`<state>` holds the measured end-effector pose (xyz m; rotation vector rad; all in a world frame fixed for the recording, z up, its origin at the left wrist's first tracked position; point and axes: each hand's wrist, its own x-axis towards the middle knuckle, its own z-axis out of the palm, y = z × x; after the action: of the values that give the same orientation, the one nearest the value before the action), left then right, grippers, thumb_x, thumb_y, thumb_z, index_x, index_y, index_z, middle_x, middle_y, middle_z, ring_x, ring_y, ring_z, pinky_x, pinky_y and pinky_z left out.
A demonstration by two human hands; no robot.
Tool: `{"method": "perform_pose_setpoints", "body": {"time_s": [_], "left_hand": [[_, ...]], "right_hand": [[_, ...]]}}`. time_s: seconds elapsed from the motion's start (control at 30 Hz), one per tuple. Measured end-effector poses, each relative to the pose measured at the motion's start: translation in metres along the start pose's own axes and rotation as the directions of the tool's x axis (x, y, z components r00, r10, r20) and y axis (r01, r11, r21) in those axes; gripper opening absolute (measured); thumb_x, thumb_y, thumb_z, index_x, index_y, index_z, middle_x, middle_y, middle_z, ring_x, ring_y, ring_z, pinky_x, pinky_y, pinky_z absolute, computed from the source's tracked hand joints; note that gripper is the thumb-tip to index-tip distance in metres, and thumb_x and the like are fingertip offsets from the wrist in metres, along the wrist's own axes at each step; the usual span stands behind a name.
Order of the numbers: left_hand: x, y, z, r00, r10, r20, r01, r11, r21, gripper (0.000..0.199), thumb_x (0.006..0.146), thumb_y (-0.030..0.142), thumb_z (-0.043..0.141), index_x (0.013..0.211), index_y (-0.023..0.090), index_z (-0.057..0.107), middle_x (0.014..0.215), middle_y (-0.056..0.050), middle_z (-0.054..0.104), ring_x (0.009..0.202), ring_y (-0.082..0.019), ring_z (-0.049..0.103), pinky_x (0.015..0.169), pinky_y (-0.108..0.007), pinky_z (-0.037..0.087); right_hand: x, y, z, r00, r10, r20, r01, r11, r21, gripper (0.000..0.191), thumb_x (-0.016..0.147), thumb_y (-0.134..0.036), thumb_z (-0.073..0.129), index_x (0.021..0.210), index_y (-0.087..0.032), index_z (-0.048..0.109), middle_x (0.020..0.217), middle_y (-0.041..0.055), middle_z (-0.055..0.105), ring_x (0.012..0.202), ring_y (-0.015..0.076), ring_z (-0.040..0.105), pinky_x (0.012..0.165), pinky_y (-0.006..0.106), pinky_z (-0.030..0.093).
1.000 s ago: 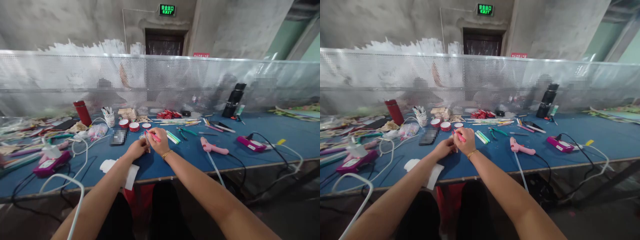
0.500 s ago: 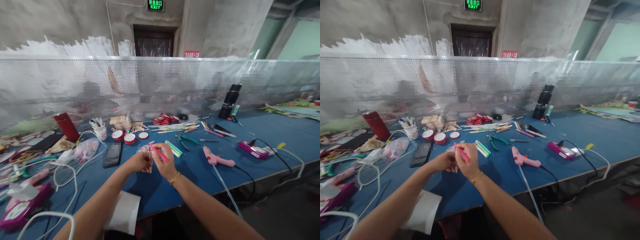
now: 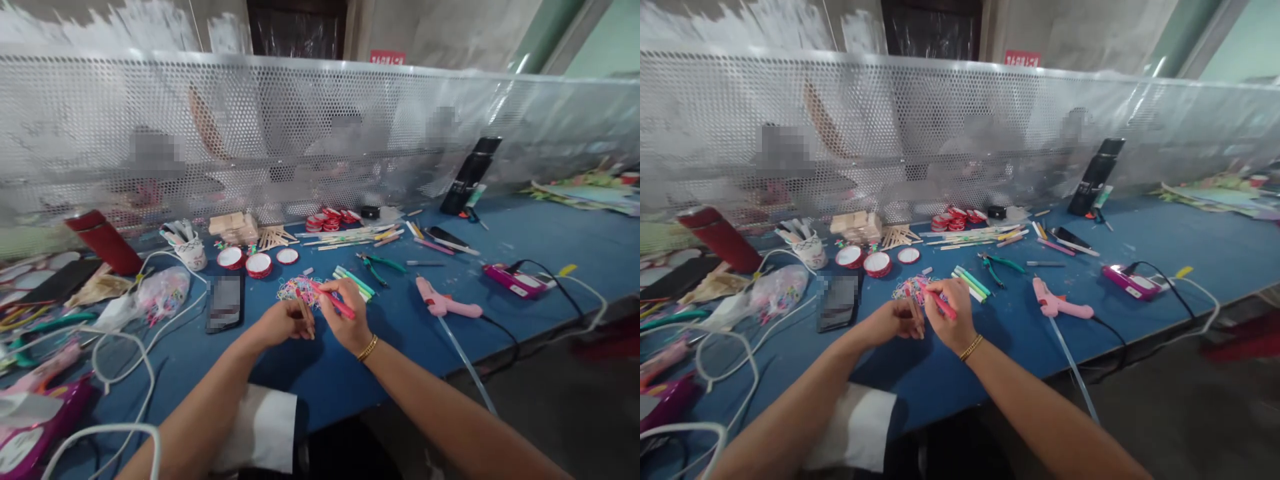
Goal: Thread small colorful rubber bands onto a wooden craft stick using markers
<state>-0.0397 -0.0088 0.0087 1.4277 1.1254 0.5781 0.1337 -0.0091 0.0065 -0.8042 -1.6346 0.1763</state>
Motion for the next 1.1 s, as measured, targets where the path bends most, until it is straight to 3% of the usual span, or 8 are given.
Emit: {"method": "perform_pose_setpoints", "body": {"time_s": [0.2, 0.4, 0.67, 1.1], "left_hand": [[0.0059, -0.0072, 0.0014, 0.998, -0.047, -0.043, 0.046, 0.999, -0.008, 0.029, 0.067, 0.042, 0.071, 0.073, 0.017, 0.058, 0.067, -0.003, 0.071, 0.058, -0.013, 0.066, 0.052, -0.020, 0.042], [0.0066, -0.0086, 0.0025, 0.998, -0.035, -0.060, 0.037, 0.999, 0.019, 0.029, 0.067, 0.042, 0.072, 0.075, 0.017, 0.060, 0.063, -0.002, 0.069, 0.056, -0.013, 0.064, 0.052, -0.021, 0.042], [0.0038, -0.0093, 0.0019, 1.000, 0.010, -0.021, -0.010, 1.000, 0.011, 0.030, 0.068, 0.044, 0.071, 0.075, 0.017, 0.059, 0.064, -0.002, 0.068, 0.056, -0.011, 0.061, 0.054, -0.020, 0.041], [-0.0010, -0.0054, 0.0018, 1.000, 0.028, 0.003, -0.028, 0.999, 0.046, 0.035, 0.070, 0.048, 0.068, 0.078, 0.015, 0.059, 0.070, -0.004, 0.068, 0.060, -0.012, 0.060, 0.057, -0.022, 0.042]], "right_hand": [[-0.0025, -0.0014, 0.0007, 1.000, 0.019, -0.009, -0.019, 1.000, -0.009, 0.005, 0.082, -0.019, 0.054, 0.081, -0.024, 0.055, 0.076, 0.0024, 0.060, 0.075, 0.0204, 0.057, 0.074, 0.038, 0.046], [-0.0041, -0.0029, 0.0006, 0.994, -0.101, 0.028, 0.102, 0.994, -0.025, 0.010, 0.080, -0.015, 0.054, 0.077, -0.024, 0.052, 0.070, -0.0004, 0.057, 0.067, 0.0176, 0.054, 0.079, 0.041, 0.045], [-0.0055, -0.0038, 0.0031, 0.988, -0.124, 0.091, 0.131, 0.989, -0.066, 0.009, 0.081, -0.016, 0.055, 0.076, -0.024, 0.053, 0.069, -0.0012, 0.059, 0.066, 0.0165, 0.055, 0.080, 0.040, 0.042], [-0.0052, -0.0029, 0.0029, 0.987, -0.135, 0.086, 0.142, 0.986, -0.082, 0.007, 0.083, -0.016, 0.055, 0.078, -0.021, 0.053, 0.070, -0.0013, 0.059, 0.067, 0.0150, 0.055, 0.081, 0.038, 0.040]]}}
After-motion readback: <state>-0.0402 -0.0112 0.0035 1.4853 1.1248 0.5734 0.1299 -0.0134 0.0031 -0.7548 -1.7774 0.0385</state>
